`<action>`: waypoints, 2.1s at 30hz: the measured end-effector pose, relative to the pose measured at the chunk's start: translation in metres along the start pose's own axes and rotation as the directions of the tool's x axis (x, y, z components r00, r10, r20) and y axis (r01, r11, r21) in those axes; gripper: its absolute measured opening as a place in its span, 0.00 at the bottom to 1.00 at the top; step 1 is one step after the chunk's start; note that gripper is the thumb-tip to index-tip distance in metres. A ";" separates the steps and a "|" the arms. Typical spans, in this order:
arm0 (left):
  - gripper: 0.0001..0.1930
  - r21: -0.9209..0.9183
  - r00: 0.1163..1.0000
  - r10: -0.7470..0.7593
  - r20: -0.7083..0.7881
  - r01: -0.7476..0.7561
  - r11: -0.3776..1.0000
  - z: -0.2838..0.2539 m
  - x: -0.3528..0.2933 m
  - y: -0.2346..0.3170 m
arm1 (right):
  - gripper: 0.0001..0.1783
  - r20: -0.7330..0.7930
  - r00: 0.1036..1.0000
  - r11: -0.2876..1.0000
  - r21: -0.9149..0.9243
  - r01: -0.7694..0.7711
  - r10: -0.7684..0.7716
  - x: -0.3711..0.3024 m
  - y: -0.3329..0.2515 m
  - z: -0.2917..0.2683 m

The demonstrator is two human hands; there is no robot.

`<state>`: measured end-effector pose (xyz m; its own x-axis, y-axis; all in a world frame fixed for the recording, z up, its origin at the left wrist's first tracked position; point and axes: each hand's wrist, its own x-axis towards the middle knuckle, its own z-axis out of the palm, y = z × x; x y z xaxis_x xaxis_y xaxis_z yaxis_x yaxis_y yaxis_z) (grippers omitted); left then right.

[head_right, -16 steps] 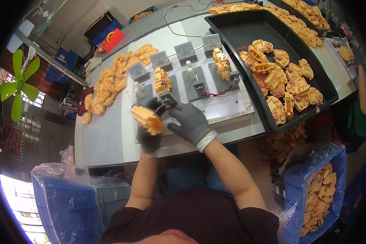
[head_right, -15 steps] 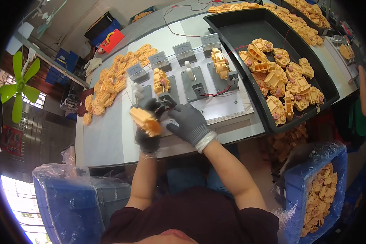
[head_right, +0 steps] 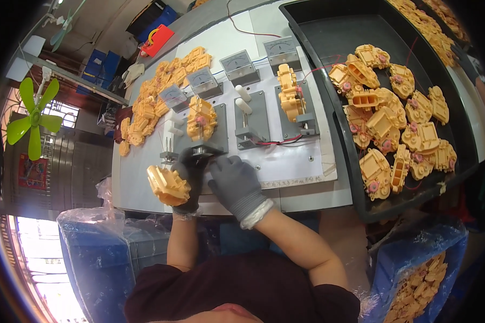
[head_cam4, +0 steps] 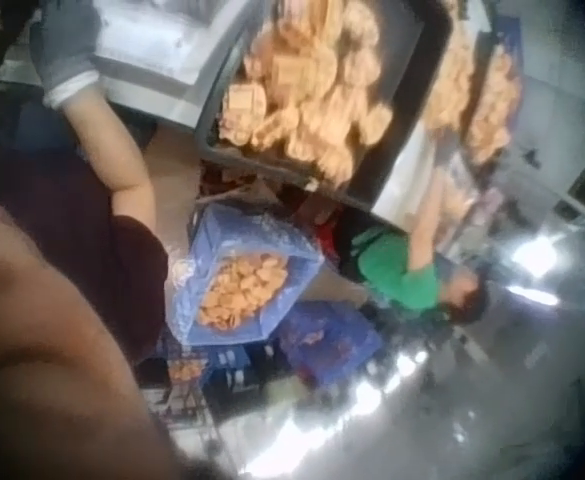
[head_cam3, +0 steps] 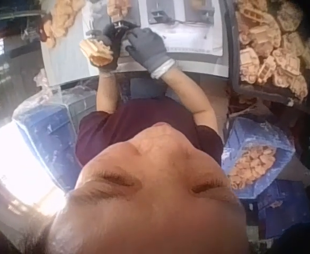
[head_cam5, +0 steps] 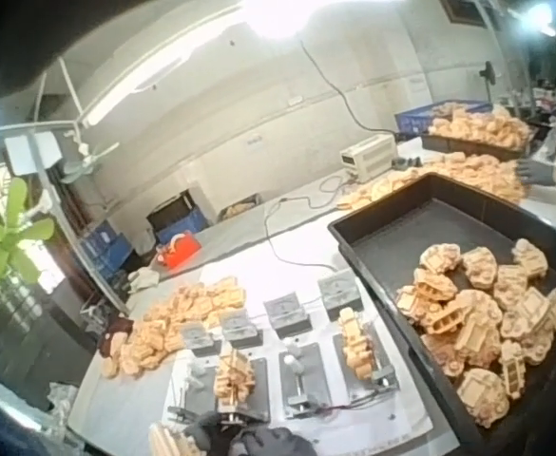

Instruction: The person assembles plastic toy parts by hand using a specialized fixture on a factory workbench.

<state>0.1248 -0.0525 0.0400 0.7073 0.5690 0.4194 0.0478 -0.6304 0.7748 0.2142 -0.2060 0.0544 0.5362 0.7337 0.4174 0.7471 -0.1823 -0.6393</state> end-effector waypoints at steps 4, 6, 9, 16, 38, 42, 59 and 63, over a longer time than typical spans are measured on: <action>0.13 -0.241 0.986 -0.141 0.089 0.159 0.957 -0.005 -0.013 -0.001 | 0.18 0.052 0.999 0.999 0.033 -0.004 0.002 0.003 -0.004 -0.002; 0.16 -0.457 0.975 -0.122 0.183 0.194 0.868 -0.008 -0.015 -0.002 | 0.20 0.086 0.996 1.000 0.021 -0.013 0.011 0.003 -0.008 -0.003; 0.28 -0.732 0.931 -0.188 0.311 0.361 0.578 -0.009 -0.005 0.032 | 0.23 0.103 0.994 0.999 -0.006 -0.032 0.033 0.005 -0.007 -0.006; 0.40 -0.820 0.904 0.065 0.423 0.352 0.451 -0.020 -0.010 0.017 | 0.18 -0.005 1.000 0.999 -0.035 0.000 0.000 0.005 -0.017 0.005; 0.18 -0.721 0.906 0.122 0.406 0.236 0.652 -0.006 -0.019 -0.045 | 0.35 -0.175 0.975 0.990 0.049 -0.132 0.138 0.113 -0.055 -0.049; 0.23 -0.779 0.925 -0.087 0.370 0.360 0.514 -0.035 -0.021 0.014 | 0.33 -0.443 0.890 0.994 0.041 -0.103 0.110 0.090 -0.007 -0.120; 0.20 -0.085 0.967 0.126 -0.220 -0.148 0.985 0.003 0.088 0.057 | 0.27 -0.287 0.958 0.976 0.202 0.085 -0.024 0.006 -0.022 -0.044; 0.20 0.114 0.980 0.196 -0.033 -0.191 0.975 0.016 0.089 0.058 | 0.29 -0.241 0.969 0.923 0.383 0.038 0.060 0.009 -0.028 0.006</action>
<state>0.2023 -0.0467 0.1143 0.6796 0.4513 0.5783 -0.0082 -0.7836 0.6212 0.1956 -0.1901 0.0726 0.6591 0.5420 0.5214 0.5591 0.1106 -0.8217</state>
